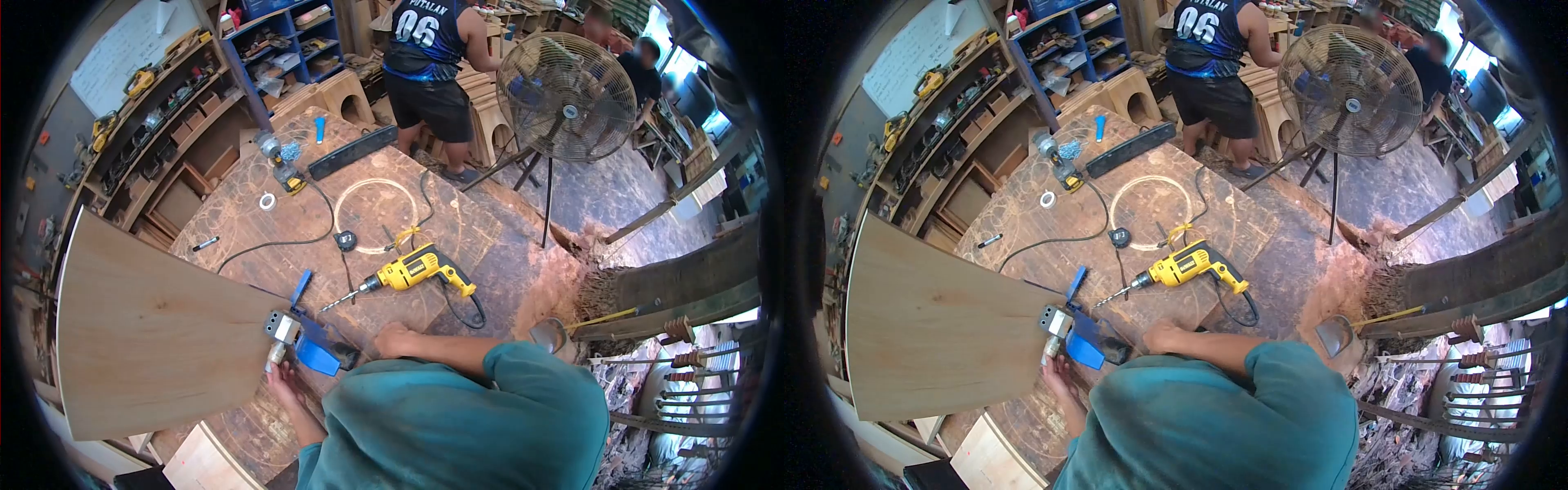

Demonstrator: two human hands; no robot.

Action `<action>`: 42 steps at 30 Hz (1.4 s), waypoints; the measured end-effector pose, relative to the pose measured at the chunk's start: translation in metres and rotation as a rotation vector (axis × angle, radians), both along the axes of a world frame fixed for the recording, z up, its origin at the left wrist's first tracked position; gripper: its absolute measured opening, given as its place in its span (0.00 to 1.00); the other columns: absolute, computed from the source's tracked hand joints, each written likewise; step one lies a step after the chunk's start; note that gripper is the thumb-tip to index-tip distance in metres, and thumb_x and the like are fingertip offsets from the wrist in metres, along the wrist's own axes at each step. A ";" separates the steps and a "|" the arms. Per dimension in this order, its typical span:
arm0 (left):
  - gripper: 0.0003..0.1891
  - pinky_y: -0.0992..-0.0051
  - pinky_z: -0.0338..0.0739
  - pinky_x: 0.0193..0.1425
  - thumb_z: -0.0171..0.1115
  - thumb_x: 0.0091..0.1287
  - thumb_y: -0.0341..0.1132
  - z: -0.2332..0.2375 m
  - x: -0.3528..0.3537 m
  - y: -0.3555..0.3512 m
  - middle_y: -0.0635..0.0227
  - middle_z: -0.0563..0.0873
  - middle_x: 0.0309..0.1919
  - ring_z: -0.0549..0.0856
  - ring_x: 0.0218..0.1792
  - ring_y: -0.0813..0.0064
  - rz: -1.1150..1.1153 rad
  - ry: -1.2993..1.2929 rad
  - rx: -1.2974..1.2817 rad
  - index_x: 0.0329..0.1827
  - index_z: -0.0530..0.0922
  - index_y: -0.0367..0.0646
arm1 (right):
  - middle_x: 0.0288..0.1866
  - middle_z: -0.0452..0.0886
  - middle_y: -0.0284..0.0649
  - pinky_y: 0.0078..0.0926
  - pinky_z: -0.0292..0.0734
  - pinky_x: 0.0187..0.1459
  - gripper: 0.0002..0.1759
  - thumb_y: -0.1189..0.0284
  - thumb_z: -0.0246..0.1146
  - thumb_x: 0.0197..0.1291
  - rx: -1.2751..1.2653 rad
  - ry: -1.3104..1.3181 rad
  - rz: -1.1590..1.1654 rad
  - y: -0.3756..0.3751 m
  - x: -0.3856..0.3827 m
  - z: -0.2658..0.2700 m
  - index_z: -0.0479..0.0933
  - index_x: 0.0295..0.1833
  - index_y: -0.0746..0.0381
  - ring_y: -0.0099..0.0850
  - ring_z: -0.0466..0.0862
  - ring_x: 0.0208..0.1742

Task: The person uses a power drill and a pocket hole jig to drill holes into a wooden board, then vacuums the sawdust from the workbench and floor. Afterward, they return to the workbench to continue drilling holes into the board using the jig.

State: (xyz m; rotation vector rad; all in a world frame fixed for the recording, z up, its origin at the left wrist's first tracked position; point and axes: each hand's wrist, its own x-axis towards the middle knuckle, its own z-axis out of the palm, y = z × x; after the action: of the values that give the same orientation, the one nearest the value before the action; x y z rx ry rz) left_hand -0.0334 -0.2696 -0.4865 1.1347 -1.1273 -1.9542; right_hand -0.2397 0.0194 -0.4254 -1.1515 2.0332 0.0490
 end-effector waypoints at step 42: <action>0.22 0.73 0.74 0.52 0.64 0.74 0.49 0.007 -0.003 0.007 0.74 0.84 0.51 0.84 0.51 0.77 0.047 -0.018 0.011 0.65 0.74 0.51 | 0.73 0.73 0.53 0.48 0.69 0.71 0.36 0.51 0.63 0.63 -0.065 -0.177 -0.155 0.027 -0.021 -0.006 0.73 0.72 0.58 0.51 0.73 0.73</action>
State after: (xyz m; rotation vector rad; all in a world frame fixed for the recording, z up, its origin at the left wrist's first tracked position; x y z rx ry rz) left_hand -0.0364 -0.2626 -0.4793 1.1764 -1.0908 -1.9206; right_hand -0.2611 0.0463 -0.4310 -0.9972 1.9703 -0.1907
